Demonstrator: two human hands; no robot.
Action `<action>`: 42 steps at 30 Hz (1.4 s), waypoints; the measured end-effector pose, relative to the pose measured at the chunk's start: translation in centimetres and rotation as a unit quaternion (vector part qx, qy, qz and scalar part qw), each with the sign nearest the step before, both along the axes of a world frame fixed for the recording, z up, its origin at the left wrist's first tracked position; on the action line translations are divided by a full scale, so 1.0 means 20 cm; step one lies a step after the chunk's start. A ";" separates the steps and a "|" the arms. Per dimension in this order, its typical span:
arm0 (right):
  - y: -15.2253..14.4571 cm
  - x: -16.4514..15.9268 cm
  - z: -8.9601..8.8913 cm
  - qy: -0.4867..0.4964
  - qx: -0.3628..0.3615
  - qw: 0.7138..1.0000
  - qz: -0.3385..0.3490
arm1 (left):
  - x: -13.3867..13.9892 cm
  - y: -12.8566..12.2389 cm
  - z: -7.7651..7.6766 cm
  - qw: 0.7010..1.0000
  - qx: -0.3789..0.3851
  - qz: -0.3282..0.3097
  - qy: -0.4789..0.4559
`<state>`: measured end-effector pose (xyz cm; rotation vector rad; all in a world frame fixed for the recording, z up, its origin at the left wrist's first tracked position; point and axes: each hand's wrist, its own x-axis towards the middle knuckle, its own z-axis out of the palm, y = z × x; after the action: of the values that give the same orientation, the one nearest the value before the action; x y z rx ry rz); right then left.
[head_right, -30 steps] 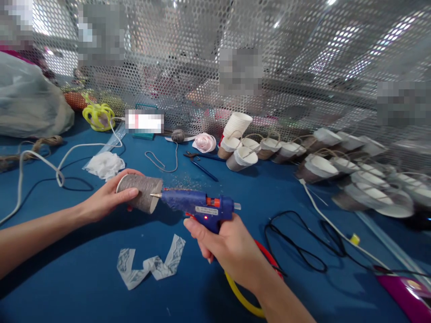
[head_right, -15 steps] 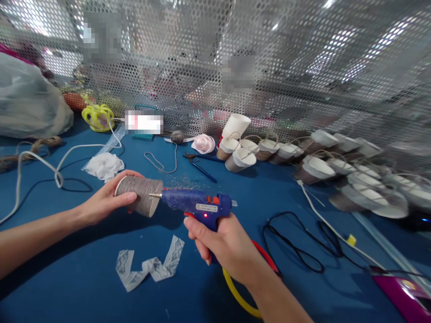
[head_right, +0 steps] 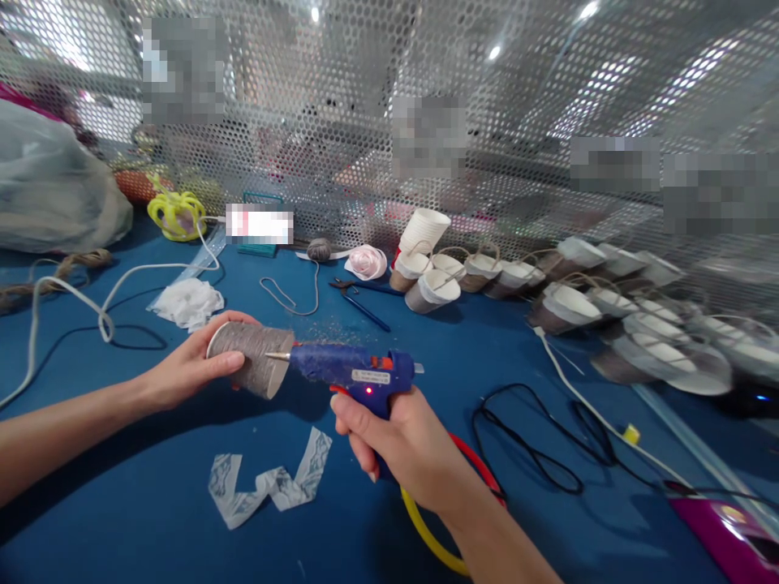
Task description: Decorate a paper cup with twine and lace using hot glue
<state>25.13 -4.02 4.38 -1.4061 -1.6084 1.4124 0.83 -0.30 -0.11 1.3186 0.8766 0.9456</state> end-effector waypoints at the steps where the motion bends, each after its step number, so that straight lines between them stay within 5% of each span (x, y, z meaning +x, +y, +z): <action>1: 0.00 0.00 0.00 0.000 -0.002 1.000 0.002 | 0.00 0.00 0.00 1.000 -0.003 0.000 -0.007; 16: 0.02 0.01 -0.02 0.002 0.028 0.999 -0.032 | 0.00 -0.02 0.03 0.999 0.021 0.004 0.028; 31: -0.03 -0.01 0.06 -0.126 0.087 0.988 -0.009 | 0.00 0.00 0.02 0.999 0.033 0.017 0.009; 39: 0.00 -0.01 0.01 -0.066 0.077 0.993 -0.064 | -0.01 0.00 0.02 0.996 0.064 0.019 0.059; 42: 0.01 0.00 0.00 -0.050 0.065 0.996 -0.026 | -0.01 0.00 0.02 0.996 0.064 0.016 0.059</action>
<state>25.20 -3.85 4.35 -1.4513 -1.6830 1.2020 0.69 -0.36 0.23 1.4853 0.9428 0.9705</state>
